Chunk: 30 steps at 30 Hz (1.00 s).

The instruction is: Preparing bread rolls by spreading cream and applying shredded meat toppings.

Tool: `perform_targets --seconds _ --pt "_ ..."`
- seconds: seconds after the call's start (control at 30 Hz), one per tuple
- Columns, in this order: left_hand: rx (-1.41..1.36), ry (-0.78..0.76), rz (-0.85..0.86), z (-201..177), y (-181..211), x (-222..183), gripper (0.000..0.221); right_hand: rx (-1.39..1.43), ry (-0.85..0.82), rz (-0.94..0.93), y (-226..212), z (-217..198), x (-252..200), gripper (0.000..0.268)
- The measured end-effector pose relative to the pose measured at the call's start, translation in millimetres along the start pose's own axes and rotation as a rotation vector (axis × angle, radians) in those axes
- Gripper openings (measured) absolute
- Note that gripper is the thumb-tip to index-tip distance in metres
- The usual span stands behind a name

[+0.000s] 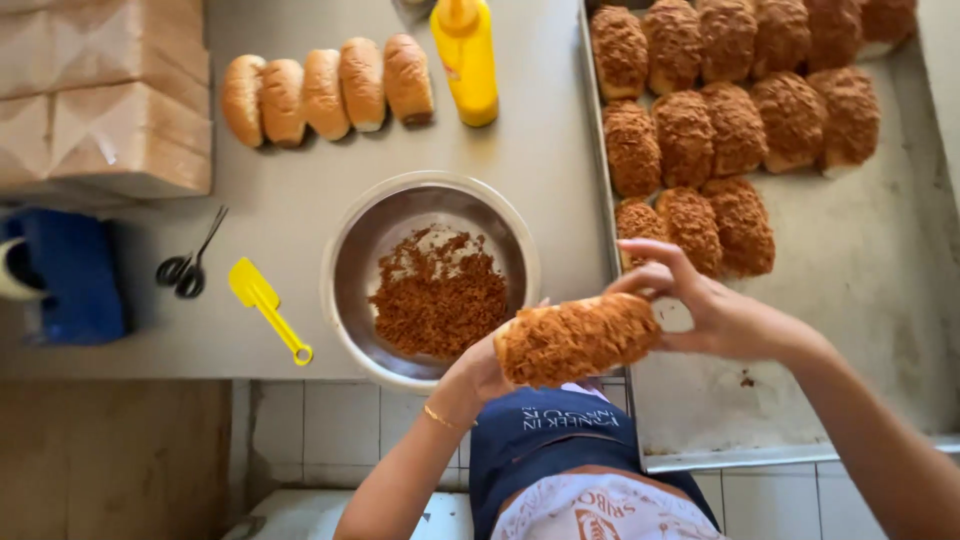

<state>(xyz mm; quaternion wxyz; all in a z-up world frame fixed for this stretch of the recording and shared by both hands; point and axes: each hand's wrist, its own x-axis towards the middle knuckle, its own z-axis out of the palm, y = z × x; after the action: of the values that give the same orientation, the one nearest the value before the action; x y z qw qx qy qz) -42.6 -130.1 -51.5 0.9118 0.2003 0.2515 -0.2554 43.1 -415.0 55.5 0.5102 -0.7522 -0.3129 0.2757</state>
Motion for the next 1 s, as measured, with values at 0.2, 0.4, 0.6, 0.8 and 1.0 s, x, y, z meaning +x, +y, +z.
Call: perform_targets --seconds 0.2,0.4,0.6,0.8,1.0 --pt "0.001 0.003 0.178 -34.3 21.9 2.5 0.044 0.149 -0.306 -0.072 -12.5 -10.9 92.8 0.107" --pt "0.032 0.021 0.272 -72.1 67.5 -13.8 0.045 0.161 -0.367 -0.081 -13.2 19.5 176.7 0.110" --pt "0.064 0.001 0.312 -91.9 98.6 -21.5 0.045 0.100 0.131 -0.028 8.0 62.8 178.9 0.076" --pt "0.157 0.093 0.644 -39.0 85.1 -20.8 0.061 0.274 0.501 0.040 -17.9 195.0 131.1 0.095" --pt "0.437 0.142 0.847 0.0 69.3 -24.2 0.072 0.201 0.788 0.054 -20.4 218.6 125.9 0.103"
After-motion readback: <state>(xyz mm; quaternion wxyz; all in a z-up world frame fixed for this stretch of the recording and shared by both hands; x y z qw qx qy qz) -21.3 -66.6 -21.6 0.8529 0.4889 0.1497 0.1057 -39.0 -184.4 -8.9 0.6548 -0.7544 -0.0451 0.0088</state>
